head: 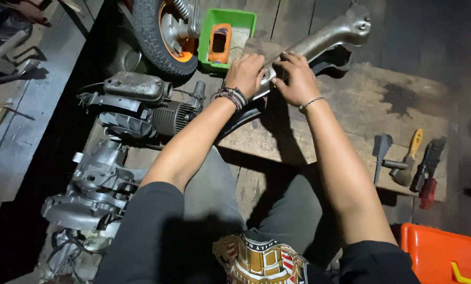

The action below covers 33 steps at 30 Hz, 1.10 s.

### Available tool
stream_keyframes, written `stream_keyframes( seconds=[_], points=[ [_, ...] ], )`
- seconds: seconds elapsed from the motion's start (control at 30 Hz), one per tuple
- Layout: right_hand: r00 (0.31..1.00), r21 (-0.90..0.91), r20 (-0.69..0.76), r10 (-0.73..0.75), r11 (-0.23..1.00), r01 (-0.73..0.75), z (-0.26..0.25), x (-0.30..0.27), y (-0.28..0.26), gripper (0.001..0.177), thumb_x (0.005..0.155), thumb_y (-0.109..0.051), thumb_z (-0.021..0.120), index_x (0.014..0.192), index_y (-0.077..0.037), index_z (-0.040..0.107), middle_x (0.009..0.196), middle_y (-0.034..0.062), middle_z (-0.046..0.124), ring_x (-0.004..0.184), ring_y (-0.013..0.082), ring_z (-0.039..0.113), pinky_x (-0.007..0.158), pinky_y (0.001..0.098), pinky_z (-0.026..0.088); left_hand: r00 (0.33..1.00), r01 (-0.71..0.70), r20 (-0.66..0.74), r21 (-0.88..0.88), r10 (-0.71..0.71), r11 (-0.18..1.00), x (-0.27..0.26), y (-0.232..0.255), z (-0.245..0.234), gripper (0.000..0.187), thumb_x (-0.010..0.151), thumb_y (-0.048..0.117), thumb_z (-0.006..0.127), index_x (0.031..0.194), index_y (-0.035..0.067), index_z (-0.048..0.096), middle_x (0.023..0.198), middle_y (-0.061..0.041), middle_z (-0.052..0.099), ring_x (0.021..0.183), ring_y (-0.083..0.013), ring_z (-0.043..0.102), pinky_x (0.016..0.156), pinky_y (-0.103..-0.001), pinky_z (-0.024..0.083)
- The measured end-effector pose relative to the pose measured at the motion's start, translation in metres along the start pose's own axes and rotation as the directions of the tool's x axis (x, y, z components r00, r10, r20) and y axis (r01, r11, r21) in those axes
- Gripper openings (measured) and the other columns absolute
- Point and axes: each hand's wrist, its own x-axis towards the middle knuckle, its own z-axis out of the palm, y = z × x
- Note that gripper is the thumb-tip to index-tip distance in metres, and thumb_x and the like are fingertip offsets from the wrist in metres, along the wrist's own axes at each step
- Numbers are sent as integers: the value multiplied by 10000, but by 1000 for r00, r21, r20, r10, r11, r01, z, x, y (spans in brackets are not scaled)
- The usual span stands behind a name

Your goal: The person scrubs a long, curved metal part with a small abrasive pad, focusing on the surface and edges. They rotate the part to access different areas and continue scrubbing until the end of the clip.

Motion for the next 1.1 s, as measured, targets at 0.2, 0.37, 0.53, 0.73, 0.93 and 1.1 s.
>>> stream_keyframes(
  seconds=[0.2, 0.37, 0.53, 0.73, 0.93, 1.1],
  points=[
    [998, -64, -54, -34, 997, 31, 11, -1, 16, 460, 866, -269, 815, 1290, -126, 706, 1416, 177, 611, 1363, 396, 492, 1109, 505, 431, 998, 60, 3, 15, -60, 998, -6, -12, 17, 145, 870, 230, 661, 881, 167, 530, 808, -43, 544, 844, -313, 627, 755, -452, 522],
    [998, -59, -61, -23, 998, 19, 7, -1, 11, 454, 865, -279, 810, 1281, -128, 708, 1418, 178, 611, 1365, 396, 494, 1108, 509, 436, 999, 27, -38, 5, -26, 1000, -5, -12, 15, 158, 890, 208, 649, 867, 155, 502, 812, -52, 527, 855, -311, 618, 760, -437, 520],
    [998, -48, -58, -5, 999, 2, 5, -4, 3, 455, 861, -284, 812, 1276, -128, 708, 1407, 172, 619, 1367, 389, 497, 1109, 506, 437, 999, 33, -10, -15, -33, 999, -7, -1, 8, 163, 891, 172, 649, 843, 144, 496, 786, -39, 498, 839, -291, 605, 742, -409, 506],
    [999, -69, -32, 16, 997, -18, 5, 0, 4, 459, 870, -284, 798, 1292, -133, 700, 1432, 156, 605, 1387, 372, 485, 1109, 493, 446, 999, 40, -10, -11, -40, 999, -9, -6, 18, 162, 909, 218, 629, 848, 162, 489, 793, -37, 492, 821, -290, 600, 731, -414, 506],
    [999, -85, -25, 44, 995, -46, 7, 0, 7, 472, 871, -313, 789, 1305, -155, 692, 1434, 135, 605, 1397, 348, 482, 1114, 478, 448, 999, 33, 15, -1, -33, 999, -7, -6, 20, 149, 903, 230, 624, 864, 157, 501, 807, -40, 521, 835, -281, 612, 738, -411, 511],
    [999, -80, -38, 31, 996, -34, 12, -1, 11, 471, 865, -315, 786, 1304, -171, 693, 1444, 121, 599, 1395, 344, 483, 1108, 478, 453, 997, 80, 25, -41, -79, 996, -11, -7, 22, 126, 884, 191, 641, 878, 146, 523, 800, -60, 545, 824, -305, 629, 731, -424, 529]
  ],
)
